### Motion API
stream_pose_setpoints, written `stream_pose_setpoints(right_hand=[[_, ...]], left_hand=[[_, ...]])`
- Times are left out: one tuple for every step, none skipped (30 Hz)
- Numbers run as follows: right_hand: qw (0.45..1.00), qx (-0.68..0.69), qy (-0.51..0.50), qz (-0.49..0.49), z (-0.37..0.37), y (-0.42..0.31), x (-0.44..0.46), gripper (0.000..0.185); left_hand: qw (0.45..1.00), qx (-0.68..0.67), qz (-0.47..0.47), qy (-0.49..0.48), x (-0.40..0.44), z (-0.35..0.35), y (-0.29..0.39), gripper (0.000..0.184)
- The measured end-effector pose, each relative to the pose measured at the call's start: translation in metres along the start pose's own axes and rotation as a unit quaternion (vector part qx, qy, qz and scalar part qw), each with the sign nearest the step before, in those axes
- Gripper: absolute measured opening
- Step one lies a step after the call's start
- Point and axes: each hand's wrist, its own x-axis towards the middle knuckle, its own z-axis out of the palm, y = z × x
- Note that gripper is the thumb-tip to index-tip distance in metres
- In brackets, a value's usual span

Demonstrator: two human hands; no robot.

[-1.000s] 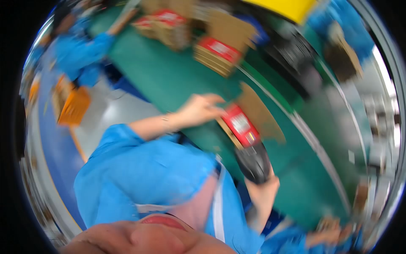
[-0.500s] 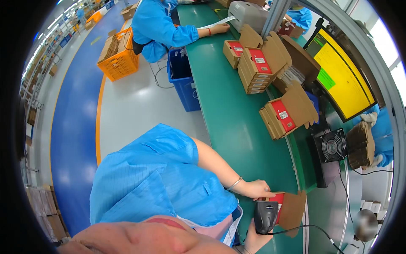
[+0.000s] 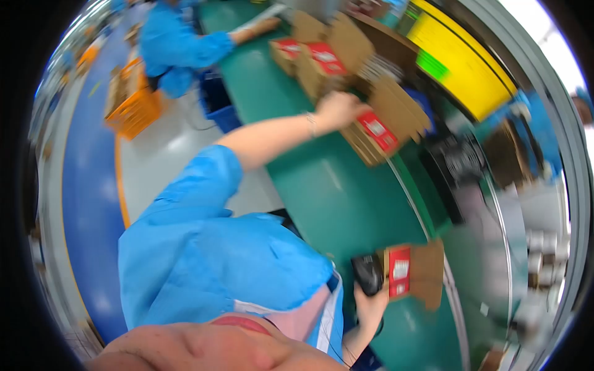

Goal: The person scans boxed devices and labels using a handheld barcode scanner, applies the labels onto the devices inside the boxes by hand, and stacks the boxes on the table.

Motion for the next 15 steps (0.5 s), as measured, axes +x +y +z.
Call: stream_pose_setpoints(right_hand=[[1.000,-0.006,-0.011,0.006,0.000,-0.010,0.003,0.045],[0.998,-0.058,0.007,-0.011,-0.001,-0.004,0.004,0.050],[0.997,-0.069,0.017,-0.029,-0.001,-0.014,0.006,0.054],[0.995,-0.076,0.021,-0.056,-0.002,-0.017,0.008,0.058],[0.996,-0.072,0.020,-0.040,-0.004,-0.022,0.008,0.060],[0.997,-0.067,0.010,-0.029,-0.005,-0.027,0.007,0.062],[0.997,-0.075,0.002,-0.027,-0.007,-0.024,0.005,0.061],[0.996,-0.080,0.022,-0.026,-0.007,-0.019,-0.001,0.054],[0.996,-0.079,0.030,-0.042,-0.004,-0.012,-0.002,0.048],[1.000,-0.018,0.006,0.003,-0.004,-0.014,-0.004,0.042],[0.998,-0.017,-0.036,0.057,-0.010,-0.024,-0.008,0.041],[0.999,0.036,-0.033,0.017,-0.009,-0.027,-0.009,0.040],[0.997,0.073,-0.021,0.024,-0.009,-0.028,-0.009,0.041],[0.997,0.043,0.017,0.064,-0.007,-0.043,-0.012,0.042],[0.988,-0.120,-0.093,-0.029,-0.028,-0.092,-0.009,0.038]], left_hand=[[1.000,0.007,0.014,0.000,0.004,0.003,-0.006,0.050],[1.000,0.023,0.003,-0.013,0.009,0.004,-0.010,0.052],[0.996,0.066,0.013,-0.065,0.012,-0.002,-0.007,0.051],[0.991,0.079,0.041,-0.100,0.017,0.006,-0.012,0.049],[0.992,0.062,0.031,-0.105,0.022,0.013,-0.015,0.045],[0.991,0.040,0.045,-0.119,0.028,0.019,-0.019,0.043],[0.991,0.023,0.051,-0.126,0.032,0.020,-0.025,0.042],[0.978,0.089,0.160,-0.101,0.028,0.020,-0.025,0.033],[0.938,0.214,0.259,-0.092,0.032,0.032,-0.036,0.025],[0.936,0.241,0.237,-0.100,0.029,0.028,-0.033,0.020],[0.947,0.215,0.217,-0.102,0.026,0.023,-0.031,0.020],[0.946,0.213,0.232,-0.074,0.024,0.019,-0.032,0.021],[0.973,0.123,0.181,-0.069,0.020,0.006,-0.023,0.020],[0.991,-0.045,0.114,-0.055,0.009,-0.015,-0.014,0.023],[0.987,-0.124,0.057,-0.081,-0.004,-0.037,-0.007,0.029]])
